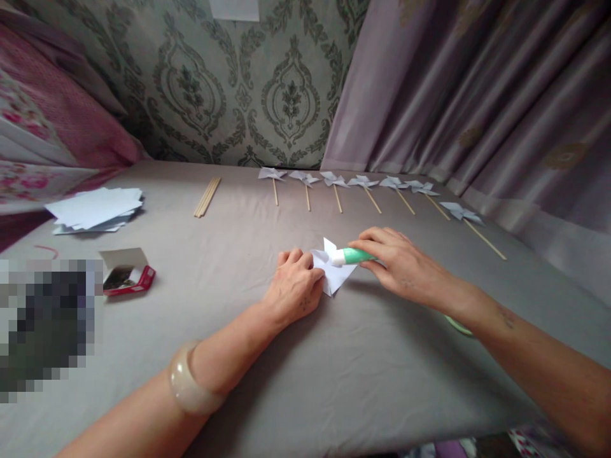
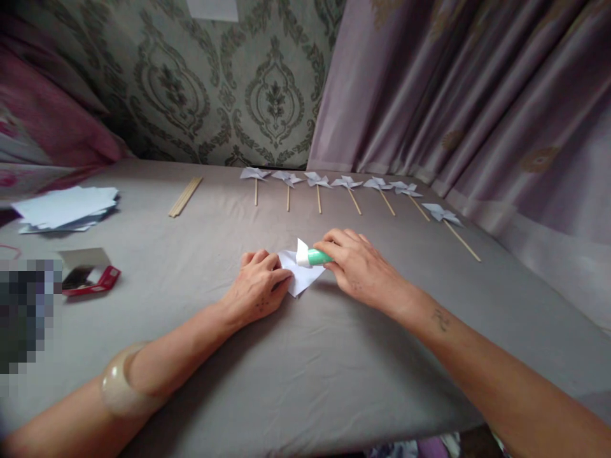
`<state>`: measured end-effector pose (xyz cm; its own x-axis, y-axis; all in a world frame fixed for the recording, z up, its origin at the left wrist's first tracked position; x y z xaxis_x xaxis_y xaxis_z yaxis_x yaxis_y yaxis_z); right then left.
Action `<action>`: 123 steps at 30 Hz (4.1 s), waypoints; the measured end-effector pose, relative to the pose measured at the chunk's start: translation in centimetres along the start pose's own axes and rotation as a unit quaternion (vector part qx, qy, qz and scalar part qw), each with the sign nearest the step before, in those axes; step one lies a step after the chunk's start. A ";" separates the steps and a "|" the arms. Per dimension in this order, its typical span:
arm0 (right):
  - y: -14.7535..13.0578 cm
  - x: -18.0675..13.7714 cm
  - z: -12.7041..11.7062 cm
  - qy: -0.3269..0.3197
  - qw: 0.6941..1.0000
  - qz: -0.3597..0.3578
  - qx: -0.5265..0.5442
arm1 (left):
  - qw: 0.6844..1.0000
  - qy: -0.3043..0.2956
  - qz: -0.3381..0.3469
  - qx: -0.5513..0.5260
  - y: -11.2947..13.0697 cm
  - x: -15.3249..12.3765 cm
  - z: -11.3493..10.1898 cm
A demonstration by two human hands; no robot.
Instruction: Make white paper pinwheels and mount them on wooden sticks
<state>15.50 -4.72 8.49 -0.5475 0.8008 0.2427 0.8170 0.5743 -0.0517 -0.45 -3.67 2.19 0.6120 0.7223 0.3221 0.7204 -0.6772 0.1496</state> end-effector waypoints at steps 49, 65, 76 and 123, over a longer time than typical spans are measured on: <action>-4.9 6.1 1.3 -0.164 0.941 -0.177 -0.239 | 1.000 -0.028 -0.002 -0.008 0.1 0.2 0.1; -2.8 7.0 -0.7 -0.220 0.942 -0.154 -0.201 | 1.000 -0.018 0.014 0.018 0.1 0.3 -0.1; 9.5 -0.1 1.1 0.248 0.857 0.192 0.409 | 0.999 -0.006 0.020 -0.037 0.1 0.4 -0.3; -2.3 -1.6 5.8 0.027 0.976 0.080 0.198 | 0.998 0.001 -0.001 -0.060 -0.4 0.3 0.0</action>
<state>13.48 -6.33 2.58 -0.3996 0.8815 0.2517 0.7508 0.4722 -0.4619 -0.56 -3.13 2.23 0.6095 0.7239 0.3232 0.6781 -0.6873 0.2606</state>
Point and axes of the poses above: each hand's wrist, its own x-axis towards the middle knuckle, its own z-axis out of the palm, y = z × x, the point moved 5 cm from there along x, towards the middle knuckle
